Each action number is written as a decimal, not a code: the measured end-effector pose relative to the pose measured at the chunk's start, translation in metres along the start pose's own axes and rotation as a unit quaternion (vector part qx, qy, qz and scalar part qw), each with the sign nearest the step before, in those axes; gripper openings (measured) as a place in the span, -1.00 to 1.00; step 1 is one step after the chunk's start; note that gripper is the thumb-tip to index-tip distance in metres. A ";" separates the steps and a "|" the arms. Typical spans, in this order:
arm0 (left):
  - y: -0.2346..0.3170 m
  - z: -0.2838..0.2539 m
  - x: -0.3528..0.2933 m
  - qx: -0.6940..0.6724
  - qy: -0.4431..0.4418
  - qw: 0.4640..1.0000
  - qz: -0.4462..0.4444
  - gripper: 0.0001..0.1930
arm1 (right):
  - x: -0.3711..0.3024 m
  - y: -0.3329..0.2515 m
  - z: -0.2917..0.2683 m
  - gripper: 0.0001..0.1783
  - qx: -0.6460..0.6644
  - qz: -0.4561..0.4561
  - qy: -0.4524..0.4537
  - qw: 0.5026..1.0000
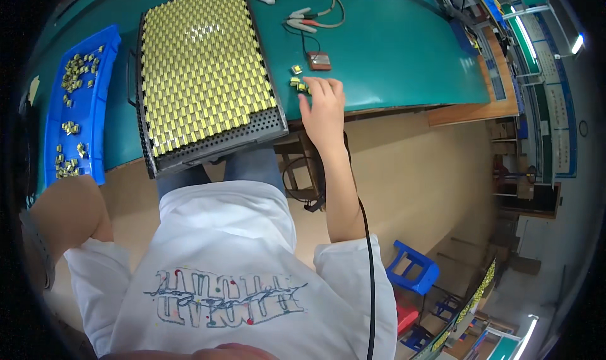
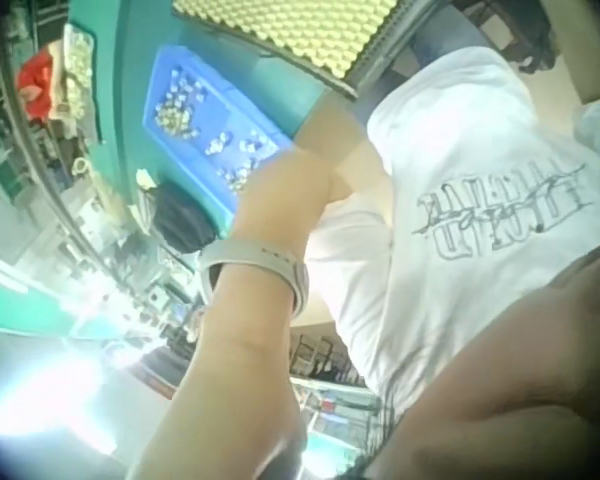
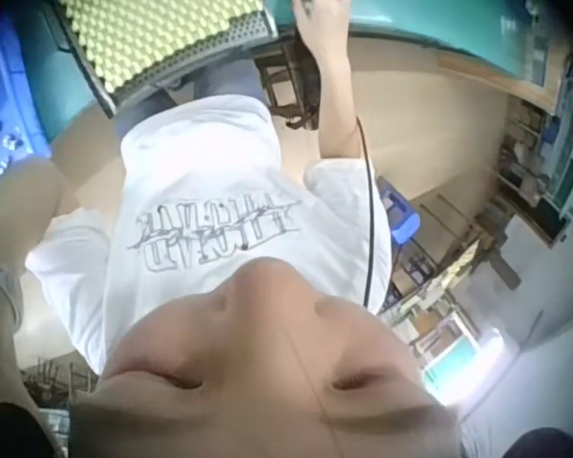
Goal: Sorting and placing small yellow electronic components into a yellow grid tray.
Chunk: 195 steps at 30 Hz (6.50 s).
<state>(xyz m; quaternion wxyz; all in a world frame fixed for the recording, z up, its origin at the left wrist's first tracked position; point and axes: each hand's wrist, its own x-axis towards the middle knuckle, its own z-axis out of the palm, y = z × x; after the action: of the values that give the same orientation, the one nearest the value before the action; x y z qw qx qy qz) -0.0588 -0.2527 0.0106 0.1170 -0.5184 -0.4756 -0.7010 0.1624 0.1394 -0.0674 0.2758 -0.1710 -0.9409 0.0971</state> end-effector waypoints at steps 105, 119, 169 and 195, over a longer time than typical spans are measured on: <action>-0.021 0.182 -0.030 0.235 -0.321 0.882 -0.254 -0.48 | -0.005 -0.073 -0.033 -0.59 0.150 0.001 -0.126 0.981; -0.021 0.184 -0.037 0.334 -0.396 0.827 -0.217 -0.47 | -0.011 -0.072 0.006 -0.71 0.157 -0.050 -0.096 0.982; -0.023 0.186 -0.029 0.333 -0.438 0.808 -0.209 -0.58 | -0.034 -0.083 0.019 -0.67 0.053 -0.029 0.005 0.998; -0.018 0.183 -0.021 0.278 -0.407 0.831 -0.257 -0.48 | -0.005 0.022 0.003 -0.63 0.105 0.115 -0.037 0.987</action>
<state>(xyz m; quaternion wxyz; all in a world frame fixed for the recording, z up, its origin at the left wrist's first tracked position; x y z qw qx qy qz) 0.0511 -0.1056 -0.0154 -0.1320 -0.5616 -0.7710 -0.2697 0.1707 0.1577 -0.0789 0.2438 -0.2443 -0.9093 0.2325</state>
